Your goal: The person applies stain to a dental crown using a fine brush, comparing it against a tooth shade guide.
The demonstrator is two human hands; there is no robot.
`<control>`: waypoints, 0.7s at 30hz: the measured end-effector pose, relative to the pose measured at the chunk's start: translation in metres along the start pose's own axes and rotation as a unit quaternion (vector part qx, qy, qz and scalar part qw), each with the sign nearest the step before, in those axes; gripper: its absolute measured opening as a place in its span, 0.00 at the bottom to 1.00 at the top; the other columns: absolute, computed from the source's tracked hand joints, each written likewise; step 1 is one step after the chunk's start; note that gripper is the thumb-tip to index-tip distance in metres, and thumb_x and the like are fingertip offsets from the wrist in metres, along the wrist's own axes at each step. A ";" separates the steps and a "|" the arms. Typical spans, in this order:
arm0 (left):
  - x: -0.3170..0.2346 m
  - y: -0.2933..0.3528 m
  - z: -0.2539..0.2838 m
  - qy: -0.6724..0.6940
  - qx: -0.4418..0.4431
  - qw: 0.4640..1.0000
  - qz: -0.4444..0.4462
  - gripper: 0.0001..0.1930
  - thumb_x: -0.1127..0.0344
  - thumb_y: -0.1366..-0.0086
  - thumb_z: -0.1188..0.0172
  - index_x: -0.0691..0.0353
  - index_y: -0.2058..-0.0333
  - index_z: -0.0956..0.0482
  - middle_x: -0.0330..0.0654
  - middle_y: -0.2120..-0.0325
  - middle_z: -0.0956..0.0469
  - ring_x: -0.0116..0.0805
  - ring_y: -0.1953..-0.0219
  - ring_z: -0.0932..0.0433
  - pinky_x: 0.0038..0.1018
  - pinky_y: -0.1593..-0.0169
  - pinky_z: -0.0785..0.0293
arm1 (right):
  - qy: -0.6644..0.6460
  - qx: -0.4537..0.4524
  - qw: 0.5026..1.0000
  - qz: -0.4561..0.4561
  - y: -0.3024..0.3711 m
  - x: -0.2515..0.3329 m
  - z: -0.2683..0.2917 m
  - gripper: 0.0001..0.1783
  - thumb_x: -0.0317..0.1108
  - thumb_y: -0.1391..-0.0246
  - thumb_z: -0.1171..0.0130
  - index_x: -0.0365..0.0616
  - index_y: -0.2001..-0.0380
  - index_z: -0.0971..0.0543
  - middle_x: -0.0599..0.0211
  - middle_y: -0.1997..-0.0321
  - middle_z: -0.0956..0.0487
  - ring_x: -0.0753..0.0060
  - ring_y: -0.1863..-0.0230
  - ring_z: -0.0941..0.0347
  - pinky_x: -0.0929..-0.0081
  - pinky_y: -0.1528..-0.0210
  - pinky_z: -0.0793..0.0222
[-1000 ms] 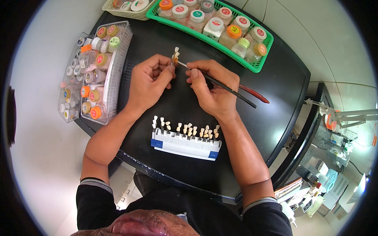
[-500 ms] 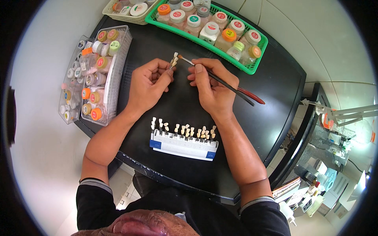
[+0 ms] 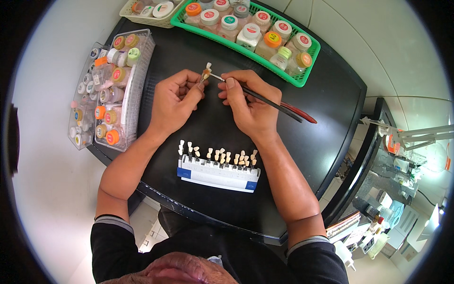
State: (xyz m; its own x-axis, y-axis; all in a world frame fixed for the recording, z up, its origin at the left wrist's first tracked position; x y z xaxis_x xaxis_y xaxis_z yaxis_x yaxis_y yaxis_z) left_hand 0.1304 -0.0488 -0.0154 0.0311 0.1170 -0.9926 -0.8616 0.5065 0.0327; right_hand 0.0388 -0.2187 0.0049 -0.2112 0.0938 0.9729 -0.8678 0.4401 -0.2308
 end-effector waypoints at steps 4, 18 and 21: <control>-0.001 0.000 0.000 -0.003 0.001 1.000 0.001 0.03 0.77 0.31 0.35 0.71 0.62 0.14 0.33 0.74 0.16 0.13 0.72 0.24 0.17 0.70 0.29 | -0.014 0.007 1.000 0.003 0.000 0.000 0.002 0.09 0.27 0.26 0.39 0.31 0.52 0.15 0.57 0.62 0.11 0.75 0.65 0.13 0.79 0.65 0.16; 0.000 0.001 0.000 -0.011 0.002 1.000 -0.001 0.03 0.76 0.31 0.34 0.71 0.63 0.14 0.33 0.75 0.17 0.12 0.73 0.24 0.17 0.71 0.30 | 0.002 0.000 1.000 -0.009 0.000 -0.003 0.001 0.10 0.28 0.25 0.39 0.31 0.52 0.15 0.57 0.63 0.12 0.76 0.66 0.13 0.79 0.66 0.16; -0.001 0.000 0.000 -0.017 0.004 1.000 0.000 0.03 0.76 0.31 0.34 0.71 0.63 0.14 0.34 0.75 0.16 0.13 0.73 0.24 0.17 0.71 0.29 | -0.030 -0.012 0.999 -0.007 0.001 0.000 0.005 0.10 0.29 0.24 0.40 0.31 0.52 0.15 0.57 0.63 0.12 0.76 0.66 0.14 0.79 0.65 0.16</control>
State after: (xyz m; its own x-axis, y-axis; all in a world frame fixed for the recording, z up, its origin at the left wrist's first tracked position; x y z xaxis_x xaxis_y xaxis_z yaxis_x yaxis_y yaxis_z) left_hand 0.1305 -0.0485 -0.0147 0.0478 0.1463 -0.9881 -0.8579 0.5127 0.0344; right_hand 0.0357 -0.2228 0.0042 -0.2263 0.0341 0.9735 -0.8602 0.4618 -0.2162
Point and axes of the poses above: each hand's wrist, its own y-axis away from the middle knuckle, its own z-axis out of the back of the hand, x = y × z, the point moved 8 cm from there along -y, towards the middle knuckle
